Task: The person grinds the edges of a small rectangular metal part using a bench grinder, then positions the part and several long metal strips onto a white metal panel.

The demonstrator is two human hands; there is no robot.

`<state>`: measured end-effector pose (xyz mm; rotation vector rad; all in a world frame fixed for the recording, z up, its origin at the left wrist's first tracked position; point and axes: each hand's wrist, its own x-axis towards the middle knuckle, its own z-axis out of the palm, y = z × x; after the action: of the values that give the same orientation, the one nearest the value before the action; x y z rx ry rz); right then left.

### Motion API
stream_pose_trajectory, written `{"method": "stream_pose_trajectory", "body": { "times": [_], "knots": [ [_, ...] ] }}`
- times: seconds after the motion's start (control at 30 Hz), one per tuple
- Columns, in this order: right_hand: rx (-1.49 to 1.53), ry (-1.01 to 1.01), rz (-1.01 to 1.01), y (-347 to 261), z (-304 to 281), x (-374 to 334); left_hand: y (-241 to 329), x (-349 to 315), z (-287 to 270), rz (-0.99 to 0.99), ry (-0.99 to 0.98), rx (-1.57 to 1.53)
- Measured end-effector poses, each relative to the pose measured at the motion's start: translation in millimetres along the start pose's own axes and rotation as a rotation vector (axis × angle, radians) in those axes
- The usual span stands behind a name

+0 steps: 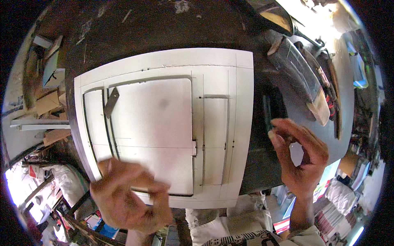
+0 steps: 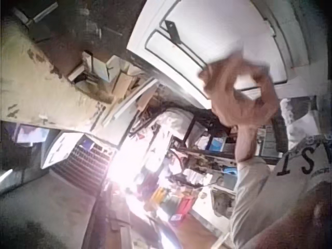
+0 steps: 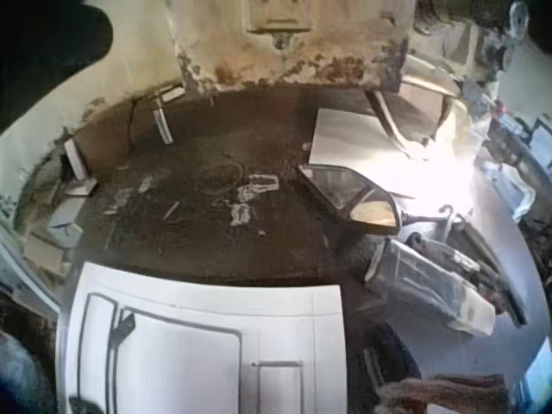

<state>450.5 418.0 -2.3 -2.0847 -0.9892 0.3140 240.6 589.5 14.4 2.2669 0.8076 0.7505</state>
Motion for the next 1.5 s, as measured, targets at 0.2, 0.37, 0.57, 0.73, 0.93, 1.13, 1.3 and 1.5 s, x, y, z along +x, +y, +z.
{"method": "stream_pose_trajectory", "body": {
  "times": [0.2,0.37,0.57,0.73,0.93,1.13,1.3,1.5],
  "knots": [
    [-1.285,-0.427,0.303,-52.4,-18.8,-24.0,8.2,-108.9,-13.6,-0.661,0.363,-0.16],
    [0.891,-0.502,-0.284,-74.1,-49.6,-8.4,50.4,-162.7,28.5,-1.139,0.549,-0.461],
    [1.227,-0.351,-0.283,-137.7,-62.2,12.0,70.3,-149.9,46.6,-1.292,0.671,-0.827],
    [1.265,-0.54,-0.481,-247.8,-71.0,8.6,68.6,-143.8,17.6,-1.2,0.859,-1.266],
    [1.617,-1.228,-0.906,-391.7,9.5,-37.8,45.0,-197.4,-125.6,-0.944,0.516,-0.859],
    [0.913,-1.215,-1.147,-506.1,151.2,-134.4,31.2,-330.4,-366.3,-0.68,1.13,0.036],
    [0.642,-1.781,-1.198,-592.0,289.3,-217.0,-0.9,-506.4,-413.5,-1.295,1.311,0.361],
    [-0.203,-1.726,-1.365,-594.0,520.9,-216.1,-60.3,-556.6,-382.1,-1.721,1.09,0.63]
  ]
}}
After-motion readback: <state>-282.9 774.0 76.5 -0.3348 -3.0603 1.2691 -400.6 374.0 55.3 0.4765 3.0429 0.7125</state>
